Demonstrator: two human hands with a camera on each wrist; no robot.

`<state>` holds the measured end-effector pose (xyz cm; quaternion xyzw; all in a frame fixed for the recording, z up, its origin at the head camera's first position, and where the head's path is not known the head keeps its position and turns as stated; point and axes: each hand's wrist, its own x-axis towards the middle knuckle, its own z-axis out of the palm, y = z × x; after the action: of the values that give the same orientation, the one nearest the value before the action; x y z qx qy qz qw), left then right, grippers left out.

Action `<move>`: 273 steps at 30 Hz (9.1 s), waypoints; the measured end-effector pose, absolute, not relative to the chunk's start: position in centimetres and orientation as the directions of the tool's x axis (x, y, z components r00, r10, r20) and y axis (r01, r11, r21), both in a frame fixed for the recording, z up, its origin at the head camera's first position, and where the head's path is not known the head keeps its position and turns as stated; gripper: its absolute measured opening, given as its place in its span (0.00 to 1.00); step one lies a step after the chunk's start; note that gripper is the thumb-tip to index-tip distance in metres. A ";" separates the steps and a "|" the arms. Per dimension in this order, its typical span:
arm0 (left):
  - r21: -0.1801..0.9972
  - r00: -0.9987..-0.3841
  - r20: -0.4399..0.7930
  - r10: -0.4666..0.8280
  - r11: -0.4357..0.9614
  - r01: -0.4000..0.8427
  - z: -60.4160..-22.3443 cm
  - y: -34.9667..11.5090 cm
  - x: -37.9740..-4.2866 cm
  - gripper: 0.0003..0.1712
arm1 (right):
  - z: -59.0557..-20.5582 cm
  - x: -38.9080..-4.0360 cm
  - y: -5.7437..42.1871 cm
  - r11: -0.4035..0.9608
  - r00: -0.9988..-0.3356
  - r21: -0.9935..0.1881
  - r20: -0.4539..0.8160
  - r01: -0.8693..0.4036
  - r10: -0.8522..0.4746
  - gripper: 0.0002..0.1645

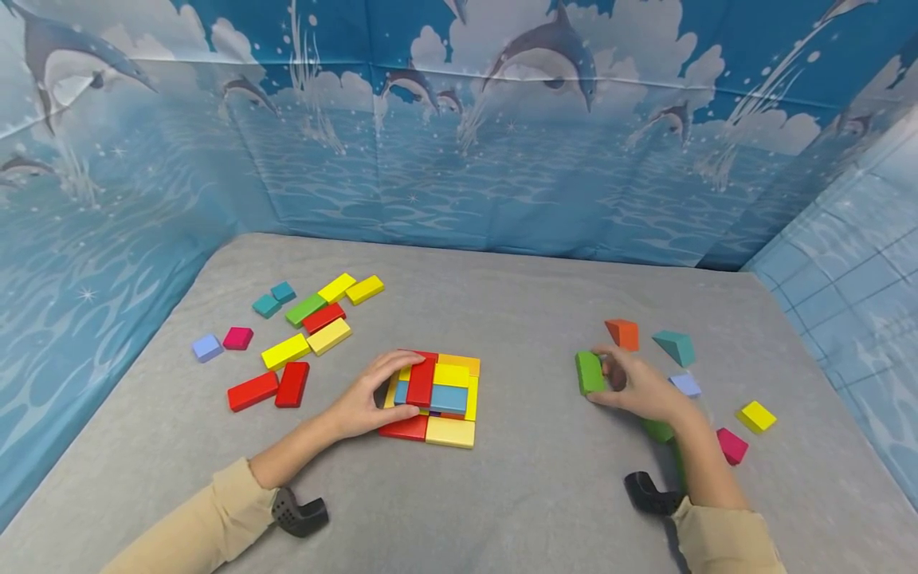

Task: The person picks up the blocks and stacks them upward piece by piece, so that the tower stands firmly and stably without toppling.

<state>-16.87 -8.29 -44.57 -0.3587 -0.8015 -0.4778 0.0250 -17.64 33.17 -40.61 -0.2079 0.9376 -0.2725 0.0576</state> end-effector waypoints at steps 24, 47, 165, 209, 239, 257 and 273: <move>0.725 -0.735 0.360 0.575 0.323 0.608 -44.1 -8.3 -16.9 0.36 | -38.6 -15.3 15.2 0.724 -0.842 -0.434 0.215 -0.536 -0.494 0.38; 0.729 -0.738 0.355 0.574 0.325 0.603 -44.3 -8.5 -17.0 0.37 | -38.4 -15.2 15.8 0.707 -0.854 -0.491 0.186 -0.509 -0.485 0.44; 0.727 -0.745 0.353 0.565 0.335 0.599 -44.7 -8.5 -16.6 0.42 | -41.4 -7.6 41.3 0.776 -0.917 -0.493 0.156 -0.395 -0.368 0.26; 0.734 -0.745 0.356 0.564 0.326 0.596 -44.7 -8.4 -16.7 0.41 | -36.5 -12.7 25.5 0.591 -0.764 -0.483 0.394 -0.646 -0.512 0.28; 0.755 -0.749 0.346 0.565 0.306 0.580 -44.4 -8.5 -16.9 0.42 | -38.1 -13.9 14.9 0.600 -0.641 -0.256 0.467 -0.758 -0.610 0.26; 0.747 -0.758 0.339 0.557 0.331 0.577 -44.2 -8.5 -16.7 0.37 | -39.4 -15.9 16.1 0.470 -0.776 -0.667 0.270 -0.578 -0.570 0.42; 0.744 -0.773 0.278 0.570 0.381 0.549 -43.0 -9.6 -17.0 0.43 | -39.5 -16.2 16.2 0.476 -0.786 -0.680 0.251 -0.558 -0.565 0.40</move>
<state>-16.98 -9.64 -43.04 -0.3367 -0.8308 -0.4429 -0.0122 -16.18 16.22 -39.53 -0.3268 0.8590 -0.3940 0.0040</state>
